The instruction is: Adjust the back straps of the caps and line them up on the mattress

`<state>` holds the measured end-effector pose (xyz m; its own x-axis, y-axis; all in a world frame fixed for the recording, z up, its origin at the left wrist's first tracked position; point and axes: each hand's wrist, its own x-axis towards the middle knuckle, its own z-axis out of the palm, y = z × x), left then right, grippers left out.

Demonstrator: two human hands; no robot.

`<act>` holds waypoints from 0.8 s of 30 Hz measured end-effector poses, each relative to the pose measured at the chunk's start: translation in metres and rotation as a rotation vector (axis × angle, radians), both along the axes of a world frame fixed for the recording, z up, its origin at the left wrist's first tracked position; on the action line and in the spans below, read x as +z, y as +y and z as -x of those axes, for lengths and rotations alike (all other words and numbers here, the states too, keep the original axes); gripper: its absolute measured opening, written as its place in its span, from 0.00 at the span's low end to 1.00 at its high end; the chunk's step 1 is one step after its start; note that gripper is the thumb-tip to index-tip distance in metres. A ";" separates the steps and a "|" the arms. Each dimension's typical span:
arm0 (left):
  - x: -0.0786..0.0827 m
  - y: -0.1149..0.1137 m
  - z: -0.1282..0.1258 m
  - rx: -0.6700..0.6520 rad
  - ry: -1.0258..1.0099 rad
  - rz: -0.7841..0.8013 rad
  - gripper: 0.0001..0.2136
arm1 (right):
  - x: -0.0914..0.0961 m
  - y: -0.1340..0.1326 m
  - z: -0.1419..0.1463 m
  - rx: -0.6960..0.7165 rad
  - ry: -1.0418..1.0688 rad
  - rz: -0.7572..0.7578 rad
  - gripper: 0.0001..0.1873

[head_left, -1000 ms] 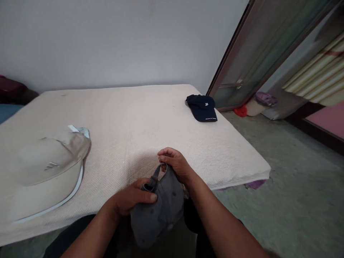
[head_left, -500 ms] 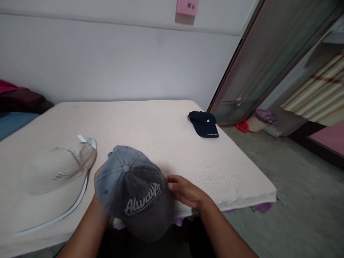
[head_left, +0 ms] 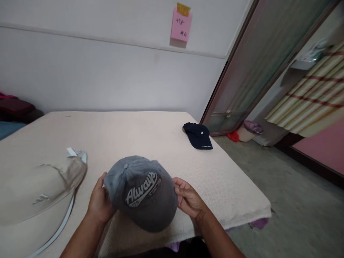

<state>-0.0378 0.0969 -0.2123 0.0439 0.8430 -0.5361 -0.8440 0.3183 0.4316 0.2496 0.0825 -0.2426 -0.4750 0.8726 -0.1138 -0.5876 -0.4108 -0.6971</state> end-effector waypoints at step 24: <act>-0.002 -0.005 -0.038 -0.110 0.169 0.050 0.07 | -0.018 0.197 -0.093 -0.881 -0.408 0.107 0.06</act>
<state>-0.0002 0.0915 -0.2142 0.0401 0.8105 -0.5844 -0.7202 0.4288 0.5453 0.3425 0.2796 -0.2601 0.4361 0.8716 -0.2241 -0.4360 -0.0132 -0.8998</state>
